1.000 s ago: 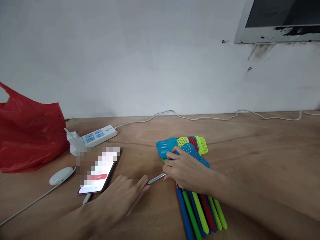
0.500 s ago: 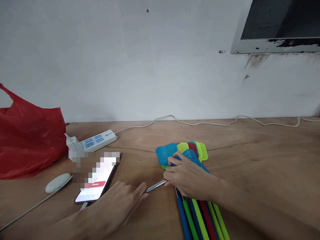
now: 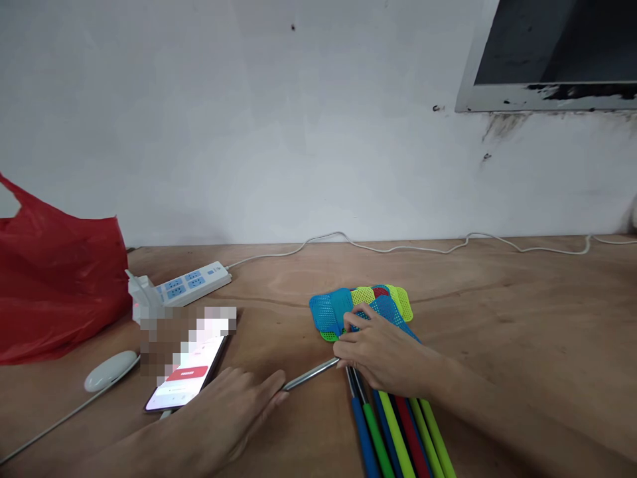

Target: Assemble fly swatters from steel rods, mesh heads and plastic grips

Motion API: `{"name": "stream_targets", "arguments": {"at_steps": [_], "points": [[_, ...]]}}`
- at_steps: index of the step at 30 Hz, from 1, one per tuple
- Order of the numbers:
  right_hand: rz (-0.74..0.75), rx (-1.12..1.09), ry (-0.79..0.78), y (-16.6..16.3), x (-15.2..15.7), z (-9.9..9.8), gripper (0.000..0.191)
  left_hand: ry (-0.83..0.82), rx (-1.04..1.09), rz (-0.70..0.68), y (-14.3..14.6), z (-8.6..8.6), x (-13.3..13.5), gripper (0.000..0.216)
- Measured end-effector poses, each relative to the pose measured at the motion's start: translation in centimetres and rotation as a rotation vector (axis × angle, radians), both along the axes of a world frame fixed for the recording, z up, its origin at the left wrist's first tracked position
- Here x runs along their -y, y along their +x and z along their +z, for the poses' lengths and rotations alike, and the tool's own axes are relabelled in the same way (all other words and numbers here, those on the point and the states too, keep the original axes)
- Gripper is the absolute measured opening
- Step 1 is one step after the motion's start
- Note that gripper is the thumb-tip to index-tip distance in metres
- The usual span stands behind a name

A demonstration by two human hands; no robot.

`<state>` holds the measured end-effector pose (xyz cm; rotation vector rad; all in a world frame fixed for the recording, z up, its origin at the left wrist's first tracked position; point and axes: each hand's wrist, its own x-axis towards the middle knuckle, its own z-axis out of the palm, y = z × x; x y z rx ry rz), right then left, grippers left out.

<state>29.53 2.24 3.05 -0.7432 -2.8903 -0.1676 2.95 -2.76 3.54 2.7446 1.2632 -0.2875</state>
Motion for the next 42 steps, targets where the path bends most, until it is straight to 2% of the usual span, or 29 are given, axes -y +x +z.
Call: {"name": "stream_targets", "arguments": {"at_steps": [4, 7, 10, 12, 13, 15, 18, 19, 21, 25, 30, 34, 42], "points": [[0.011, -0.044, 0.019, 0.1, 0.4, 0.1, 0.021, -0.108, 0.171, 0.045, -0.7, 0.6, 0.2, 0.037], [0.004, -0.183, 0.043, 0.7, 0.7, 0.4, 0.012, -0.155, 0.332, 0.054, -1.4, 0.5, 0.5, 0.042], [-0.147, -0.458, 0.047, 1.8, 0.4, 0.2, 0.036, -0.179, 0.452, 0.095, -2.3, -0.2, 0.6, 0.047], [-0.334, -0.706, -0.028, 2.6, -0.2, -0.4, 0.04, -0.199, 0.519, 0.121, -2.8, -0.8, 0.7, 0.047], [-0.427, -0.834, -0.118, 2.9, -0.4, -0.8, 0.04, -0.211, 0.545, 0.131, -3.0, -1.0, 0.7, 0.047], [-0.559, -1.042, -0.424, 3.4, -0.7, -1.7, 0.042, -0.237, 0.586, 0.153, -3.3, -1.3, 0.8, 0.044], [-0.646, -1.088, -0.989, 3.5, -0.5, -2.7, 0.039, -0.292, 0.603, 0.181, -3.4, -1.1, 0.9, 0.042], [-0.648, -1.078, -1.117, 3.5, -0.3, -2.8, 0.04, -0.32, 0.59, 0.189, -3.4, -0.9, 0.9, 0.042], [-0.634, -1.109, -1.238, 3.6, 0.1, -2.7, 0.04, -0.372, 0.554, 0.208, -3.4, -0.7, 0.9, 0.042], [-0.657, -1.232, -1.223, 3.6, 0.4, -1.7, 0.042, -0.391, 0.543, 0.235, -3.9, -1.0, 0.9, 0.042], [-0.678, -1.246, -1.196, 2.8, 0.6, -0.9, 0.042, -0.28, 0.629, 0.217, -4.1, -2.4, 1.3, 0.042], [-0.653, -1.248, -1.142, 2.1, 1.0, -0.5, 0.042, -0.26, 0.637, 0.237, -3.6, -3.1, 2.0, 0.042], [-0.634, -1.188, -1.06, 1.1, 1.3, -0.4, 0.045, -0.304, 0.595, 0.239, -2.6, -2.8, 1.4, 0.04]]}}
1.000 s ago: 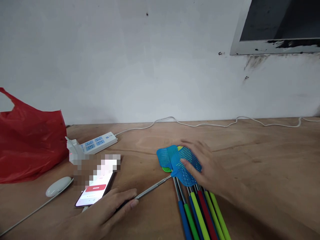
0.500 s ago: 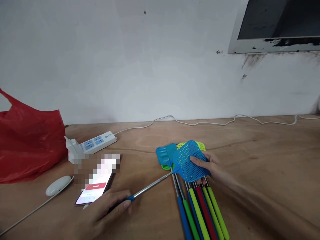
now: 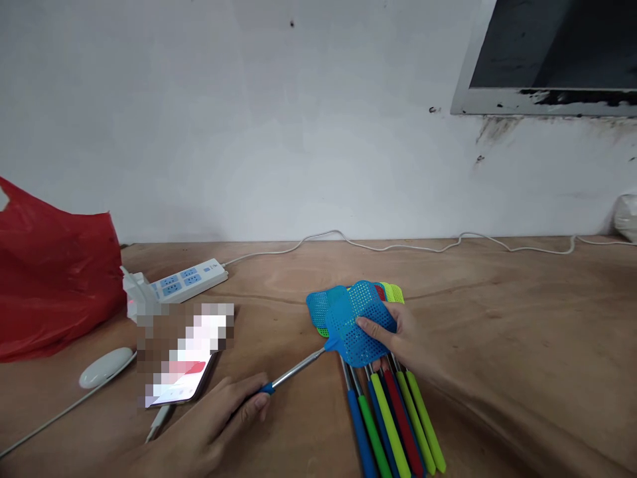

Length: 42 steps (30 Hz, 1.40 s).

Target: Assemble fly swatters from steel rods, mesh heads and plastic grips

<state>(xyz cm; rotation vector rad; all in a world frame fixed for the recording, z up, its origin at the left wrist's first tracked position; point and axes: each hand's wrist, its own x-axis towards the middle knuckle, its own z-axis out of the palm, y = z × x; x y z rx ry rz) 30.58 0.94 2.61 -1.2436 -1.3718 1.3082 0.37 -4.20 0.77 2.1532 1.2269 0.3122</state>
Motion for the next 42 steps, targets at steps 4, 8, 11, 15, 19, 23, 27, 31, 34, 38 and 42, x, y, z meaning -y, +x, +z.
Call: {"name": "stream_targets", "arguments": {"at_steps": [4, 8, 11, 15, 19, 23, 27, 31, 34, 38, 42], "points": [[-0.067, -0.015, -0.04, -0.4, -0.4, -0.4, 0.044, -0.044, -0.004, -0.023, 0.4, 0.3, -0.7, 0.04], [-0.24, -0.228, -0.081, -1.2, -1.4, -0.6, 0.043, -0.026, -0.018, -0.015, 0.9, 0.9, -0.8, 0.038], [-0.243, -0.354, -0.092, -1.7, -2.2, -0.6, 0.032, 0.045, -0.078, -0.003, 1.5, 1.4, -0.9, 0.037], [-0.189, -0.392, -0.105, -1.6, -2.8, -1.0, 0.025, 0.14, -0.163, 0.009, 1.9, 1.3, -1.4, 0.037], [-0.254, -0.407, -0.025, -0.8, -2.9, -2.0, 0.029, 0.212, -0.139, 0.087, 1.9, 0.7, -2.2, 0.04], [-0.31, -0.376, 0.083, -0.3, -3.2, -3.0, 0.03, 0.238, -0.081, 0.134, 2.5, 0.9, -2.8, 0.046], [-0.295, -0.278, 0.171, -0.2, -3.5, -3.5, 0.025, 0.28, 0.022, -0.052, 3.2, 1.4, -2.6, 0.025], [-0.185, -0.088, 0.272, -0.7, -2.6, -3.3, 0.021, 0.316, 0.009, -0.047, 2.7, 0.8, -2.5, 0.023], [-0.004, 0.132, 0.402, -1.5, -0.9, -2.6, 0.012, 0.361, -0.012, -0.042, 2.1, -0.2, -2.6, 0.024], [0.312, 0.753, 0.793, -2.7, 1.2, -1.8, 0.028, 0.409, -0.06, -0.053, 1.9, -1.0, -2.6, 0.022], [0.34, 0.907, 0.798, -3.1, 1.7, -1.7, 0.028, 0.438, -0.091, -0.072, 2.0, -1.1, -2.5, 0.019]]}}
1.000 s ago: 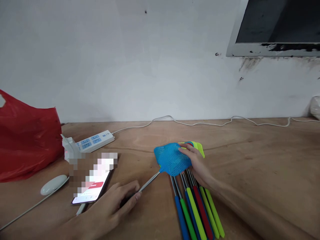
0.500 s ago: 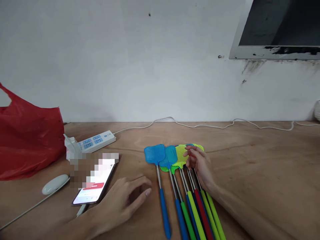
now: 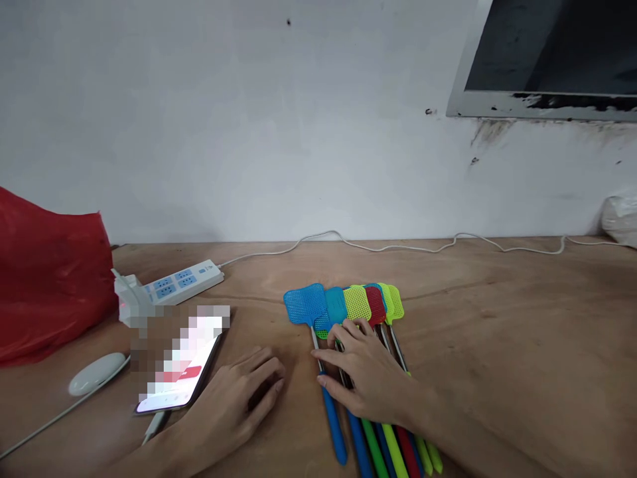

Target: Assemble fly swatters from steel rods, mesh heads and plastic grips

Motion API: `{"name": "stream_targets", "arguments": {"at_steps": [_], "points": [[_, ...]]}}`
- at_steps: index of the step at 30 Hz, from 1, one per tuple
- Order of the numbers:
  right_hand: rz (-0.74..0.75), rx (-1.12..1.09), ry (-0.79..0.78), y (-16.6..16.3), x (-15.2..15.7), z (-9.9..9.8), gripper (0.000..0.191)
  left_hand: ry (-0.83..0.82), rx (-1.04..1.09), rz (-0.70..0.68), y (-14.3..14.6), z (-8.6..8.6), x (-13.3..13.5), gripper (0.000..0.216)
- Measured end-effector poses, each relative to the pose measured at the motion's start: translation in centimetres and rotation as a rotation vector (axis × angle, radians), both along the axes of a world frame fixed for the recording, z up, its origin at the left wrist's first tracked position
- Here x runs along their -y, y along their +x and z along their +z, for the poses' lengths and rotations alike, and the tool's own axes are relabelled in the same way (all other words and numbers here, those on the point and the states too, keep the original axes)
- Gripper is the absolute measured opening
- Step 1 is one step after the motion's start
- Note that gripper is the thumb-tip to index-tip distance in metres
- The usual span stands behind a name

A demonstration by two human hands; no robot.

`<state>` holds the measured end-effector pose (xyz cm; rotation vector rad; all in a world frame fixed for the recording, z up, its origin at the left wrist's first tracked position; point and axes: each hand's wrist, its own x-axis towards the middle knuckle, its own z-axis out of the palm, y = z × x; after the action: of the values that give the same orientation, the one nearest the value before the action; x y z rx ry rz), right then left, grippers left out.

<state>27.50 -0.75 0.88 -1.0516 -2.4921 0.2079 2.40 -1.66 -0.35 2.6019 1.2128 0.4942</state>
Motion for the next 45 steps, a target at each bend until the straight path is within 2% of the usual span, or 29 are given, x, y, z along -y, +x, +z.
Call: {"name": "stream_targets", "arguments": {"at_steps": [5, 15, 22, 31, 37, 39, 42, 45], "points": [[-0.038, -0.017, 0.025, 0.0, -0.3, -0.5, 0.009, 0.017, -0.032, -0.003, 0.0, 0.1, 0.0, 0.017], [-0.096, -0.058, 0.059, -0.3, -0.4, -1.7, 0.019, -0.01, -0.065, -0.014, -0.1, 0.2, 0.1, 0.014], [-0.115, -0.071, 0.106, -0.1, -0.1, -2.2, 0.017, 0.008, -0.077, -0.015, -0.1, -0.1, -0.1, 0.013], [-0.081, -0.111, 0.098, 0.1, -0.3, -2.3, 0.031, -0.02, -0.092, -0.024, -0.1, 0.2, 0.0, 0.014], [-0.125, -0.117, 0.1, -0.1, -0.2, -2.5, 0.03, -0.019, -0.079, -0.036, -0.1, 0.0, -0.1, 0.013], [-0.184, -0.084, 0.15, 0.0, -0.4, -1.9, 0.025, -0.023, -0.076, -0.038, -0.2, 0.0, -0.1, 0.013], [-0.387, 0.115, 0.269, 0.8, -1.0, -0.6, 0.014, -0.027, -0.08, -0.034, -0.2, 0.0, -0.1, 0.013], [-0.633, 0.422, 0.204, 2.7, -1.7, 0.3, 0.015, -0.022, -0.074, -0.032, -0.2, 0.0, -0.1, 0.012]]}}
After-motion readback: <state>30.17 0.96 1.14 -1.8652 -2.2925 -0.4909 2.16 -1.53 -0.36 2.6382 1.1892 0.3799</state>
